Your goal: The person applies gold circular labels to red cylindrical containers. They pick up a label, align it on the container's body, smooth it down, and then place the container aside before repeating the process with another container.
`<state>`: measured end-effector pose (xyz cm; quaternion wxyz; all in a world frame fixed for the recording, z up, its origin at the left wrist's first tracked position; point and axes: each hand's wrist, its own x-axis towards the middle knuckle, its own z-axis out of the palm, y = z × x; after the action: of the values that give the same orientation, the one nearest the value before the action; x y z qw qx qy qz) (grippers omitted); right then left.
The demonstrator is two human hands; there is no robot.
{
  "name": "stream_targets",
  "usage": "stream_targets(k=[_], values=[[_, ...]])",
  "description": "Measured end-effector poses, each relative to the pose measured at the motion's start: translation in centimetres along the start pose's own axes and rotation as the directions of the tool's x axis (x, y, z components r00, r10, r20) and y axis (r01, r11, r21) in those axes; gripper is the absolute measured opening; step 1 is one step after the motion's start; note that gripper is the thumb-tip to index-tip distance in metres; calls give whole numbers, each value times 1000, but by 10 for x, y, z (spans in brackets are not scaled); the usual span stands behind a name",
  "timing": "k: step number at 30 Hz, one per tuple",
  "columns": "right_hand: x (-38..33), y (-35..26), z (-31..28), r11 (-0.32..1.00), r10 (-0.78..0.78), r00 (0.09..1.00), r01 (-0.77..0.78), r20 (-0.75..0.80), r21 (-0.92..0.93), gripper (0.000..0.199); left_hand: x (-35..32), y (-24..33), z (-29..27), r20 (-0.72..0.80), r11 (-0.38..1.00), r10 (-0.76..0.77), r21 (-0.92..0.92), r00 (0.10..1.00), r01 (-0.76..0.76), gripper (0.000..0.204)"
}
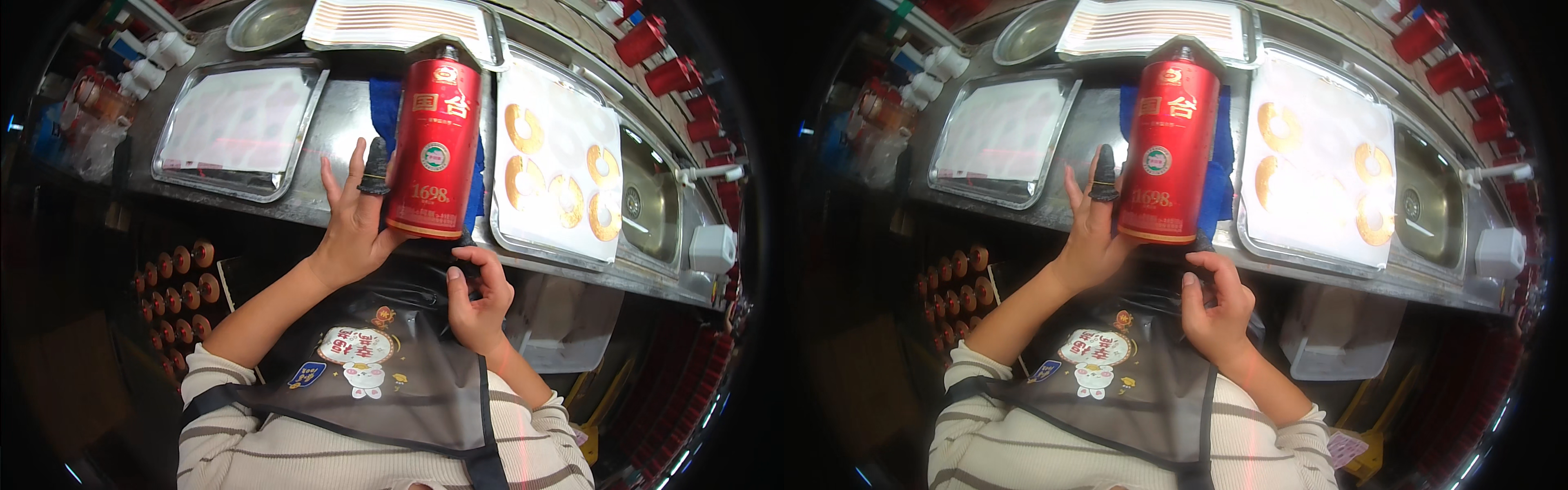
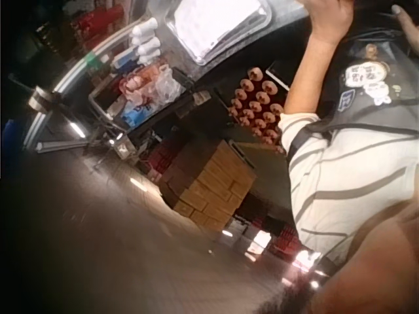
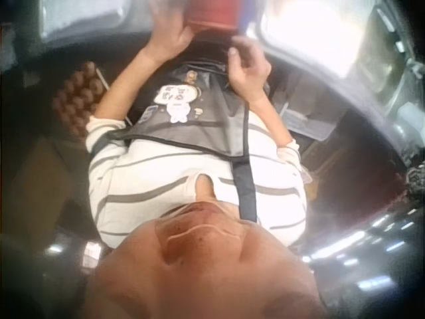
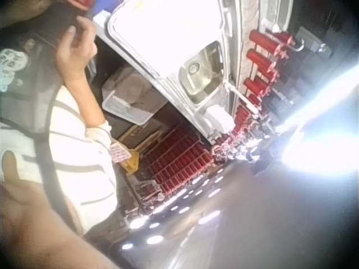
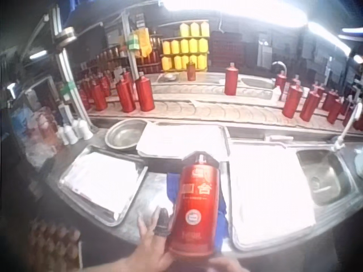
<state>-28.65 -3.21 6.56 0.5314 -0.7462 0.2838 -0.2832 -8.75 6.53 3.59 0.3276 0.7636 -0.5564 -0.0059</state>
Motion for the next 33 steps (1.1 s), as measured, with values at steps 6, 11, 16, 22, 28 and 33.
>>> stream_targets(k=[6, 11, 16, 22, 28, 33], values=[[6, -4, -3, 983, -90, 996, 92, 24, -159, 22, 2, 5, -6, -14, 996, -18, -84, 1000, 17, 81], [11, -16, 1, 853, -437, 898, 432, 51, -293, 30, 4, 9, 4, -43, 990, -23, -139, 999, 17, 79], [29, -36, 12, 769, -482, 828, 556, 285, -315, 33, 2, 4, -3, 55, 988, -2, -153, 999, 11, 81], [37, -36, -16, 886, -454, 871, 464, 189, -12, 20, 10, -6, -53, 9, 930, -55, -362, 998, 55, 66], [30, -17, -41, 934, -345, 937, 348, 48, -76, 23, 103, 11, -53, -276, 604, -376, -797, 884, 8, 20], [24, -24, -12, 915, -318, 937, 344, 147, -212, 29, 115, 14, -34, -319, 735, -288, -678, 903, -5, 21]])
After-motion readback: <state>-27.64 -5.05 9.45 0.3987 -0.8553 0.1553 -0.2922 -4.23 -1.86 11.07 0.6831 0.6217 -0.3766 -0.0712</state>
